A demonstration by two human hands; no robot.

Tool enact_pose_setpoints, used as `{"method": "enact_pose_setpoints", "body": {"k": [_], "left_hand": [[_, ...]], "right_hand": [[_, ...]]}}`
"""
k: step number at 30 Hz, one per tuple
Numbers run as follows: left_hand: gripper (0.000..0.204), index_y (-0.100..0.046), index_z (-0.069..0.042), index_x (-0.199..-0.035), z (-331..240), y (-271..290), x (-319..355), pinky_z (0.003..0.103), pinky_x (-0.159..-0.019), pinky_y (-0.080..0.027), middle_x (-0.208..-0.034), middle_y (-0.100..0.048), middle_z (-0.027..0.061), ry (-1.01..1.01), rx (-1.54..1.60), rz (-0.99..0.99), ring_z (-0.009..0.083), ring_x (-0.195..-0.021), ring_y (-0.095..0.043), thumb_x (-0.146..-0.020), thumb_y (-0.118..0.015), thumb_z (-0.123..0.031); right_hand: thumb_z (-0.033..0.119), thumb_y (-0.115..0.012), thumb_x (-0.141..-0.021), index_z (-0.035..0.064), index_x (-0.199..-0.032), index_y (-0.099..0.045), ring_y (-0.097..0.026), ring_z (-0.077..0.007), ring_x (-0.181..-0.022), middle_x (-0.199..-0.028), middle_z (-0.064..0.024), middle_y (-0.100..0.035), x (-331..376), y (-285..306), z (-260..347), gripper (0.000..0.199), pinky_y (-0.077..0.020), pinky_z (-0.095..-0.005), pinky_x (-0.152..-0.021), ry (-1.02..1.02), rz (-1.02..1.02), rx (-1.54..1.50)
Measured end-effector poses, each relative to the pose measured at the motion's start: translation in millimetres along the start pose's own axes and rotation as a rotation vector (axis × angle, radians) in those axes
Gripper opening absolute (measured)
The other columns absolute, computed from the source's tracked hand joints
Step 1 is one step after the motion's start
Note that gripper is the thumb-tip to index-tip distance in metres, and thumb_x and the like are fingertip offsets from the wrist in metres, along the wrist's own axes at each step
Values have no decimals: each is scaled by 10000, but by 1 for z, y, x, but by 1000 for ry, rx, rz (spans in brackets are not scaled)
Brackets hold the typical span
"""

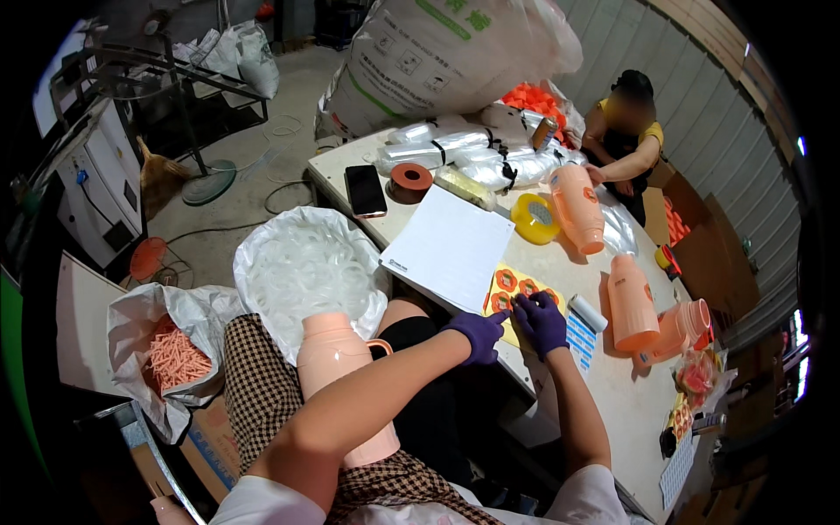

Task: The person applies circular stickers to orange plastic bottles by hand, inserts white plastic rings into the bottle necks, and sets the finished bottles onto a cardboard surface. They pick each bottle from a container or pile and process them individually on their lap and the workbench.

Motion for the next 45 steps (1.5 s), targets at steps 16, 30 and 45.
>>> {"method": "enact_pose_setpoints", "body": {"k": [16,30,45], "left_hand": [[505,-660,-40,-1258,-4,2,2,475,-921,-562,-1721,-213,48,38,-32,8,346,-1074,-714,-882,-648,-377],[498,-663,-42,-1232,-3,2,2,467,-925,-556,-1714,-233,64,17,-33,-4,336,-1064,-719,-897,-639,-409],[469,-644,-48,-1211,-1,0,8,475,-909,-558,-1710,-237,71,20,-22,-58,338,-1035,-724,-908,-608,-403]], "right_hand": [[192,-627,-1034,94,-1349,-682,-621,-122,-927,-1199,-48,-697,-33,8,-77,335,-508,-281,-874,-546,29,-996],[309,-695,-925,137,-1054,-775,-684,-333,-898,-999,-136,-709,3,26,-20,229,-564,-440,-775,41,-3,19],[367,-888,-750,108,-1240,-734,-649,-357,-1140,-1227,-175,-669,-65,-19,-43,576,-516,-406,-1004,-339,152,-183]]}}
Point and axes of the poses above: each hand's wrist, its own x-axis away from the middle knuckle, its own y-axis out of the back of the hand, z = x × y, the point moved 6 cm from there along -x, towards the middle knuckle
